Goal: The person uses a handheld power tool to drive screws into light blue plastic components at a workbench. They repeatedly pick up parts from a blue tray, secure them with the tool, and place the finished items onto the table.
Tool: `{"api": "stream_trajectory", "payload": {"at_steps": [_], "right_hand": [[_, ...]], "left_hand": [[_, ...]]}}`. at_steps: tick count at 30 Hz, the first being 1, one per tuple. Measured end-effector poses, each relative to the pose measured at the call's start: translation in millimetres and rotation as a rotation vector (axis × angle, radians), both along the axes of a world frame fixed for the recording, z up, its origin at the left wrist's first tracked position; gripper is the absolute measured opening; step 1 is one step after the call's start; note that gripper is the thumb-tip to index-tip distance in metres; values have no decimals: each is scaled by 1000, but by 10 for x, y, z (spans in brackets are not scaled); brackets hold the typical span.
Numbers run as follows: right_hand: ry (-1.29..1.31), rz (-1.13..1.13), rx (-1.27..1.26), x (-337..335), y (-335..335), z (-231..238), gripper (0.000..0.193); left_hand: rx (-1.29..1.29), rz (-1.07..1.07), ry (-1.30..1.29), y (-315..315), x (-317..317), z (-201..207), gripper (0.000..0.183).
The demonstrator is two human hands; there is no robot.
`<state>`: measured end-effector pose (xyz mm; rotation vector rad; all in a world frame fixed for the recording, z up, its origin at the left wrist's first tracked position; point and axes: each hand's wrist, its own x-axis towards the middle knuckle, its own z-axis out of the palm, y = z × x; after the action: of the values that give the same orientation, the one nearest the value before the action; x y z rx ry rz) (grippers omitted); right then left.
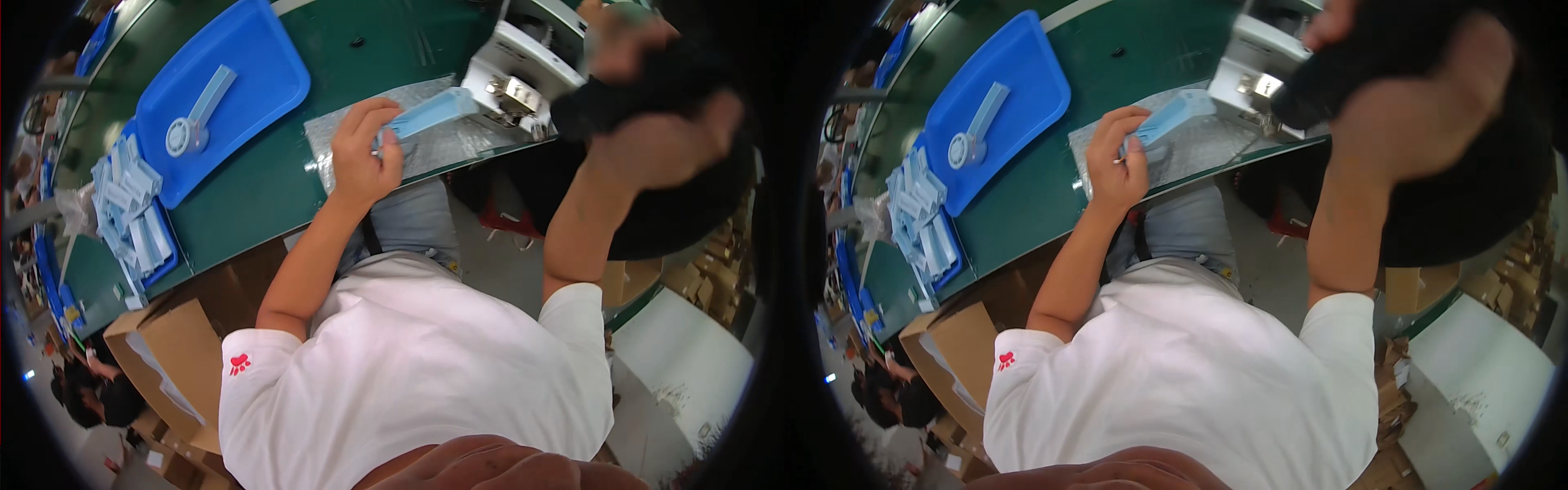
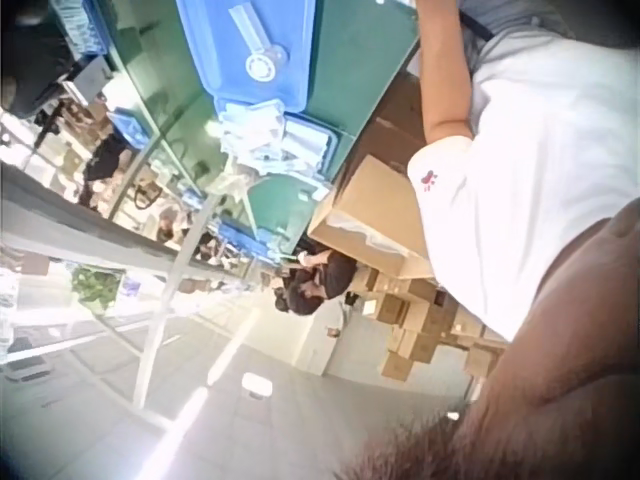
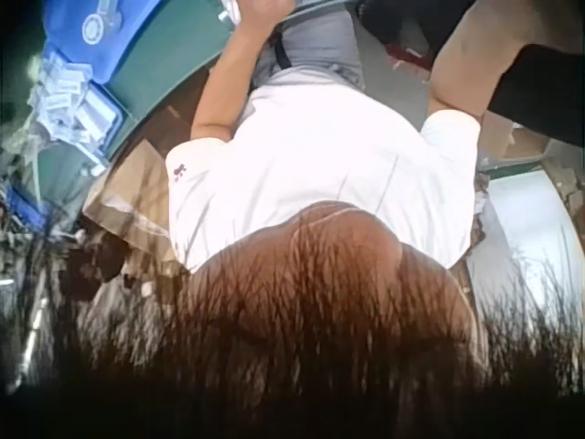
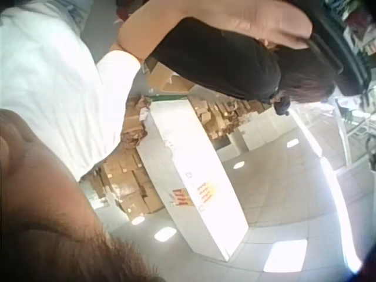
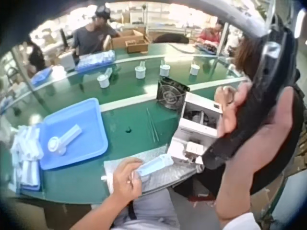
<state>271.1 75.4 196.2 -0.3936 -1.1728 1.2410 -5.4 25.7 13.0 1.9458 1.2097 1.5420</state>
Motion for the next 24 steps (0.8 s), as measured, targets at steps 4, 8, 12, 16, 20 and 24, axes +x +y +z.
{"api": "stream_trajectory", "payload": {"at_steps": [4, 8, 12, 16, 20, 24], "right_hand": [[107, -90, 87, -237, -242, 239, 76], [92, -110, -57, -306, 40, 184, 62], [10, -161, 208, -621, 177, -69, 50], [244, -98, -399, -189, 332, 71, 39], [291, -236, -364, -445, 246, 0, 34], [301, -139, -860, -426, 249, 367, 31]], "left_hand": [[11, -31, 38, -14, -8, -24, 21], [18, -30, 14, -23, -41, -62, 21], [19, -41, -2, -17, -30, -50, 22], [18, -36, 3, -19, -29, -39, 22], [20, -45, 7, 2, -29, -48, 23], [8, -38, 12, -1, -54, -65, 24]]}}
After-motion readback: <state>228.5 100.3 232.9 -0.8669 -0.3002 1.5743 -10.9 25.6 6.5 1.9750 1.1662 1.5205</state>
